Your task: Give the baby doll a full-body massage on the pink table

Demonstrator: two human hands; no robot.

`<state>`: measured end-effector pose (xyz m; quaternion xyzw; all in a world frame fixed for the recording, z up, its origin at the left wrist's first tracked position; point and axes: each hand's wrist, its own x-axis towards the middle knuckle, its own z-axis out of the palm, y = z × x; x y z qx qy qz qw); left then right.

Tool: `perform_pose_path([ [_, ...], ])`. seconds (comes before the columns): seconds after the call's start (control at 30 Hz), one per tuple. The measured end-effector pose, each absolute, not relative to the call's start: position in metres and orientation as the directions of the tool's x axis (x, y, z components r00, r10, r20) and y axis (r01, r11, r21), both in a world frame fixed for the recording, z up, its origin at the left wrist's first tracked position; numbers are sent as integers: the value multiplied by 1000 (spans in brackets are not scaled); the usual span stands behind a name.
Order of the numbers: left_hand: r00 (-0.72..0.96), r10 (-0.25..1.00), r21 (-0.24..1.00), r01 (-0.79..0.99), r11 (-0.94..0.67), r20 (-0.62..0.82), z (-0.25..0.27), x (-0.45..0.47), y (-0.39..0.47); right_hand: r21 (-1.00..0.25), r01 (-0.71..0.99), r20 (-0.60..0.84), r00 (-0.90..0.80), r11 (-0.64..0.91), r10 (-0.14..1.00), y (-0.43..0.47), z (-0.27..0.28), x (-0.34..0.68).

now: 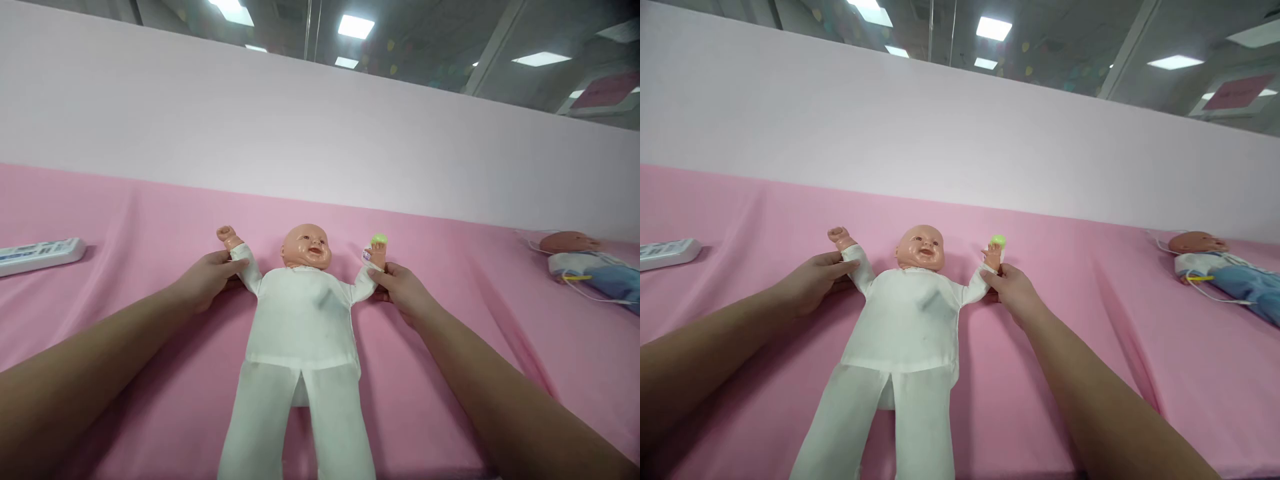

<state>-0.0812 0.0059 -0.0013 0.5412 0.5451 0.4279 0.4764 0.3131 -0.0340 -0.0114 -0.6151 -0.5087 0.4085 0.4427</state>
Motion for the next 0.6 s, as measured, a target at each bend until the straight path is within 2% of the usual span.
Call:
perform_pose_path([
  [0.1,153,971,983,10,184,-183,-5,-89,15,-940,264,-164,205,-216,965,-29,-17,318],
  [0.17,169,969,983,-5,181,-178,-5,-91,16,-936,272,-167,215,-223,962,-29,-17,317],
  [0.23,181,975,992,21,124,-126,-4,-90,12,-953,255,-117,196,-166,973,-32,-15,313],
  [0.3,160,987,990,138,-1,-22,-1,-87,5,-964,259,-20,162,-62,987,-37,-11,306],
  [0.4,173,973,913,352,-204,151,6,-79,-8,-923,367,153,74,116,985,-50,0,294],
  [0.5,295,902,802,426,-418,314,10,-69,-21,-827,503,226,-111,251,968,-65,12,282],
  [0.6,482,771,608,482,-631,417,9,-63,-28,-727,582,234,-289,365,928,-73,21,276],
])
